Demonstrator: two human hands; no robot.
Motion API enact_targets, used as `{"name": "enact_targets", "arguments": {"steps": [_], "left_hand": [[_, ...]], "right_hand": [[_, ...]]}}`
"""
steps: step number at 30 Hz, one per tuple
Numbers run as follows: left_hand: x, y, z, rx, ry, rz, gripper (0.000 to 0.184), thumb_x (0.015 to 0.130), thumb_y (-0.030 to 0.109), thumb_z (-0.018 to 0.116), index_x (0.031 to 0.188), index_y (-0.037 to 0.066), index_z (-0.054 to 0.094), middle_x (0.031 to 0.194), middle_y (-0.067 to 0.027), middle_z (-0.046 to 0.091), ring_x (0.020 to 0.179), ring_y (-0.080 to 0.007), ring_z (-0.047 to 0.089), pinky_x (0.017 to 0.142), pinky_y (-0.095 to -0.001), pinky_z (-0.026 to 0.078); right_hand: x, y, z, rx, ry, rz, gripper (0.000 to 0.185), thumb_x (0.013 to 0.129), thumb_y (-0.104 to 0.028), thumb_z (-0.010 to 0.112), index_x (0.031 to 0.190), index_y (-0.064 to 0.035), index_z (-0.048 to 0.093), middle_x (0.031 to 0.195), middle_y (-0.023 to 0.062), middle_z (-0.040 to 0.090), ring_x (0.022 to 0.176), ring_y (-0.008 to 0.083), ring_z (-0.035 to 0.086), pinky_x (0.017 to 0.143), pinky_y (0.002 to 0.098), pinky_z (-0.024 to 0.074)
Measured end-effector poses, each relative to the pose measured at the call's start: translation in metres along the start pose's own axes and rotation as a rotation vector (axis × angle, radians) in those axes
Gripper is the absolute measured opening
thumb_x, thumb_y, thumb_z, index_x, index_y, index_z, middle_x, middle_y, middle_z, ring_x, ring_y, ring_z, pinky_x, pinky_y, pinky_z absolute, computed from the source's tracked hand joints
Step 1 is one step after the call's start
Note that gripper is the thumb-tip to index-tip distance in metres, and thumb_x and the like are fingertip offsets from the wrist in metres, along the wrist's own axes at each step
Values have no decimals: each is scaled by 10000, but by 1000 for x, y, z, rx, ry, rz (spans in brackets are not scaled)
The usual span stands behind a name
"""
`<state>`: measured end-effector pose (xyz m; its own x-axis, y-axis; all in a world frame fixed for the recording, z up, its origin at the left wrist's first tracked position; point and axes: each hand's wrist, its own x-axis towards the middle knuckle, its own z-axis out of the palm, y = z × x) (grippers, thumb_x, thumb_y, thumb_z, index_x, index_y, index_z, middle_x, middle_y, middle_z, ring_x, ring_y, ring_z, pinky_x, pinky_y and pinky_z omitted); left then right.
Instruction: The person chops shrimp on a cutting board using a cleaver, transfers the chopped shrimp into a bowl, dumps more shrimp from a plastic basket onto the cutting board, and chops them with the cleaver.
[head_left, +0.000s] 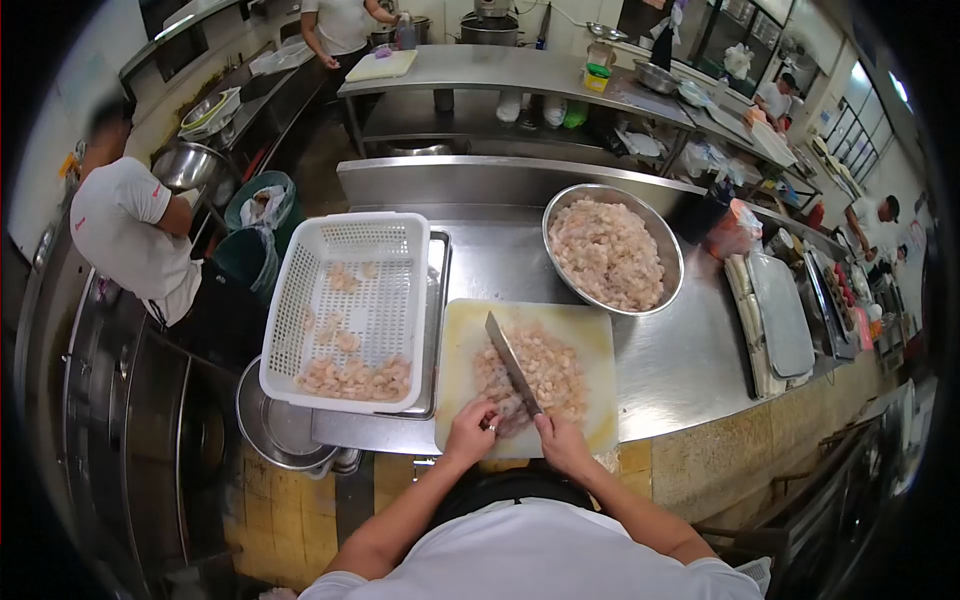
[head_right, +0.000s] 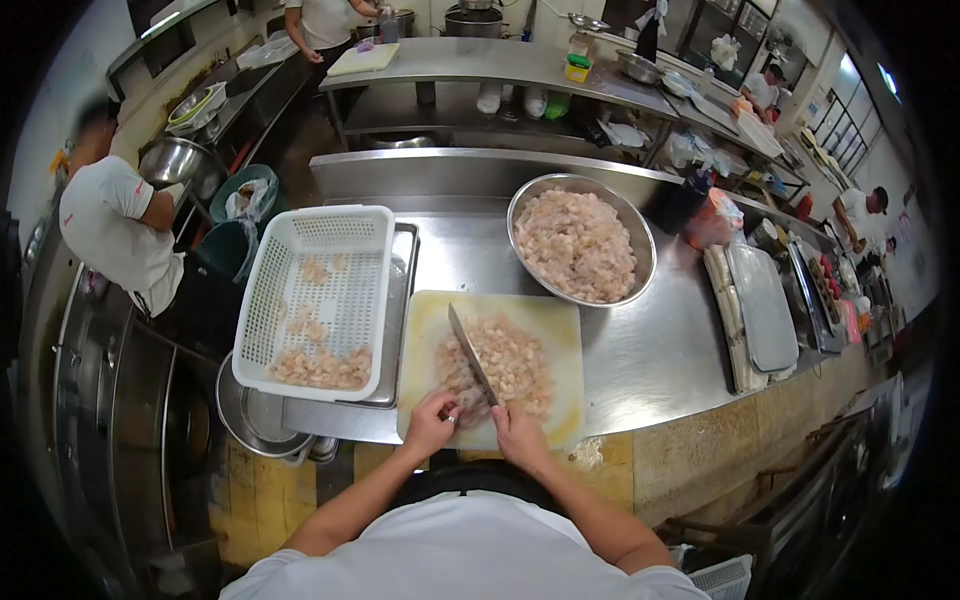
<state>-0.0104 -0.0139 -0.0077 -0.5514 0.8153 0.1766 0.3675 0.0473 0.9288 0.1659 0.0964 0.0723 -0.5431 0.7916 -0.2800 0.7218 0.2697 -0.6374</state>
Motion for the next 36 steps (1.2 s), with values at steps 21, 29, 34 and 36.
{"name": "enact_targets", "arguments": {"steps": [21, 29, 34, 36], "left_hand": [[2, 4, 2, 9, 38, 42, 167, 852, -17, 803, 997, 12, 727, 991, -132, 688, 742, -220, 692, 648, -324, 566], [2, 1, 2, 10, 26, 48, 159, 859, 2, 815, 990, 5, 724, 997, -123, 687, 735, -212, 690, 651, -313, 568], [2, 7, 2, -10, 33, 11, 157, 862, 3, 816, 987, 1, 721, 1024, -123, 695, 744, -205, 698, 660, -307, 574], [1, 0, 5, -7, 34, 25, 170, 864, 10, 808, 1008, 9, 719, 1040, -120, 692, 752, -209, 706, 666, -320, 582]], "right_hand": [[-16, -42, -36, 47, 30, -98, 450, 1128, -336, 466, 967, 34, 665, 857, 347, 669, 845, 565, 649, 737, 620, 487], [2, -18, -15, -8, -14, -71, 442, 1119, -333, 491, 958, 43, 658, 841, 353, 666, 836, 569, 650, 738, 619, 494], [-6, -31, -22, 9, 48, -182, 443, 1114, -331, 505, 938, 45, 662, 843, 354, 666, 836, 565, 652, 742, 619, 498], [1, -14, -6, -25, 54, -199, 443, 1117, -336, 500, 945, 37, 667, 853, 347, 668, 848, 556, 655, 744, 607, 497]]}}
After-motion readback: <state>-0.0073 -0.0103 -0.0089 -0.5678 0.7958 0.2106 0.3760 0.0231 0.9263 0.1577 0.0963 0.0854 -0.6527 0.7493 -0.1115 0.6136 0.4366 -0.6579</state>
